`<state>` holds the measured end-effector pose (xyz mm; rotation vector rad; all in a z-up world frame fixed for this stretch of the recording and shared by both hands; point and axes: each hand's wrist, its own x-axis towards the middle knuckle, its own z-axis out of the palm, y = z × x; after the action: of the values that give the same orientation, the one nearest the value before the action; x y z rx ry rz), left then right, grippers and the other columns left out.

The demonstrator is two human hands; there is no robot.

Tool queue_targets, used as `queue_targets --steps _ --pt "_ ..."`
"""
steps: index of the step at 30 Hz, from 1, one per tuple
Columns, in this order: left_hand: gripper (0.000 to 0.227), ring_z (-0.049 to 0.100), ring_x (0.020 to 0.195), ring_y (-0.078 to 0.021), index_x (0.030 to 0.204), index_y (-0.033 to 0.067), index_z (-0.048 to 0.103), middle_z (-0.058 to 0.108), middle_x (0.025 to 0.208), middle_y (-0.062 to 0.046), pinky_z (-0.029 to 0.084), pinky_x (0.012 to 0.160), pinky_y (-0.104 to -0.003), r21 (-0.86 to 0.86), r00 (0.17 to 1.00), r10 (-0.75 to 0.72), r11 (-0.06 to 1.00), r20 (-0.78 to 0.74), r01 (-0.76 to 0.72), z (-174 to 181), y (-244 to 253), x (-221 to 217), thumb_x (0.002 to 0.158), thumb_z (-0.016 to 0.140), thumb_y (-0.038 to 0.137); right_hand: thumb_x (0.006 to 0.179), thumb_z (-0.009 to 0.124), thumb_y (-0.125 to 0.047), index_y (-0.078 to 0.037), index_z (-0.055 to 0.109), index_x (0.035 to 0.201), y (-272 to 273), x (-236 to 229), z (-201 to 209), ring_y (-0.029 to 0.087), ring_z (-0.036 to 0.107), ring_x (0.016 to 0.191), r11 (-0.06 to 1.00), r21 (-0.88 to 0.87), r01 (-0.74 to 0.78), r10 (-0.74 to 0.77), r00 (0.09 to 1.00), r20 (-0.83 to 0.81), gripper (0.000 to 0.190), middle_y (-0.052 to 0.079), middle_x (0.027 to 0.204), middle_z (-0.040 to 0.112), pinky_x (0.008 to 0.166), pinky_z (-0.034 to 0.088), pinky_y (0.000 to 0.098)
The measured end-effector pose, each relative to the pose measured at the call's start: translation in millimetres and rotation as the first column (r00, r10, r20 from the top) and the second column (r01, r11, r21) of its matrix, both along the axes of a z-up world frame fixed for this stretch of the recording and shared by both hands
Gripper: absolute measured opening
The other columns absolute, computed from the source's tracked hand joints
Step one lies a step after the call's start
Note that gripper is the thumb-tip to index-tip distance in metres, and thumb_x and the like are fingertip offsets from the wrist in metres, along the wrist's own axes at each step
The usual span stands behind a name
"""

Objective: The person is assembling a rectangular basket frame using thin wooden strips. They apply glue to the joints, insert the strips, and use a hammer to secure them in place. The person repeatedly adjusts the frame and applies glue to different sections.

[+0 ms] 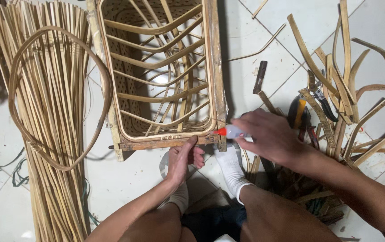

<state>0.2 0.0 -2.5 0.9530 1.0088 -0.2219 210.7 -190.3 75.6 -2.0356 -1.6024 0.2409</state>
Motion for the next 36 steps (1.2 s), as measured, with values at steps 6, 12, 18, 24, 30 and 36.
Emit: queue_targets --steps 6,12,18,24,30,36 --pt "0.060 0.064 0.047 -0.0204 0.076 -0.0084 0.072 0.067 0.058 -0.015 0.054 0.048 -0.033 0.025 1.000 0.007 1.000 0.006 -0.007 -7 0 -3 0.095 0.063 0.048 0.077 0.082 -0.022 -0.005 0.060 0.119 17 -10 15 0.024 0.058 0.084 0.994 -0.101 -0.030 0.026 0.998 -0.048 0.050 0.007 0.091 0.056 0.071 0.051 0.0382" --pt "0.062 0.065 0.047 -0.0205 0.076 -0.0093 0.073 0.068 0.058 -0.016 0.055 0.048 -0.033 0.046 0.999 -0.015 0.999 0.030 0.014 -8 2 -6 0.095 0.063 0.049 0.072 0.084 -0.020 -0.006 0.059 0.117 26 -14 21 0.026 0.059 0.086 0.991 -0.127 -0.034 0.036 0.999 0.008 0.054 0.007 0.092 0.056 0.074 0.052 0.0392" --pt "0.063 0.066 0.047 -0.0206 0.076 -0.0086 0.074 0.068 0.057 -0.016 0.057 0.049 -0.034 0.052 1.000 0.004 0.999 0.027 -0.005 -6 7 -8 0.094 0.061 0.051 0.070 0.086 -0.022 -0.003 0.061 0.113 34 -19 25 0.024 0.060 0.086 0.988 -0.144 -0.049 0.060 0.995 0.074 0.053 0.008 0.093 0.058 0.070 0.052 0.0375" --pt "0.062 0.065 0.046 -0.0203 0.076 -0.0086 0.074 0.068 0.057 -0.016 0.056 0.048 -0.034 0.082 0.999 -0.010 0.997 0.048 0.006 -5 8 -9 0.095 0.062 0.050 0.067 0.086 -0.021 -0.002 0.062 0.110 35 -19 27 0.024 0.060 0.083 0.983 -0.170 -0.075 0.095 0.989 0.112 0.052 0.007 0.091 0.059 0.068 0.053 0.0379" --pt "0.060 0.066 0.046 -0.0201 0.075 -0.0069 0.075 0.068 0.057 -0.015 0.057 0.049 -0.034 0.087 0.996 0.045 0.995 0.081 -0.052 -12 11 -15 0.094 0.063 0.049 0.069 0.085 -0.022 -0.002 0.062 0.112 40 -23 30 0.024 0.062 0.083 0.987 -0.145 -0.069 0.088 0.987 0.131 0.052 0.008 0.093 0.062 0.067 0.053 0.0374" --pt "0.061 0.065 0.046 -0.0208 0.075 -0.0079 0.075 0.068 0.056 -0.016 0.055 0.047 -0.034 0.090 0.996 0.059 0.994 0.070 -0.065 -16 11 -17 0.094 0.064 0.049 0.070 0.083 -0.022 0.003 0.061 0.113 47 -28 28 0.025 0.062 0.083 0.983 -0.154 -0.103 0.120 0.987 0.108 0.054 0.011 0.095 0.063 0.066 0.054 0.0376"
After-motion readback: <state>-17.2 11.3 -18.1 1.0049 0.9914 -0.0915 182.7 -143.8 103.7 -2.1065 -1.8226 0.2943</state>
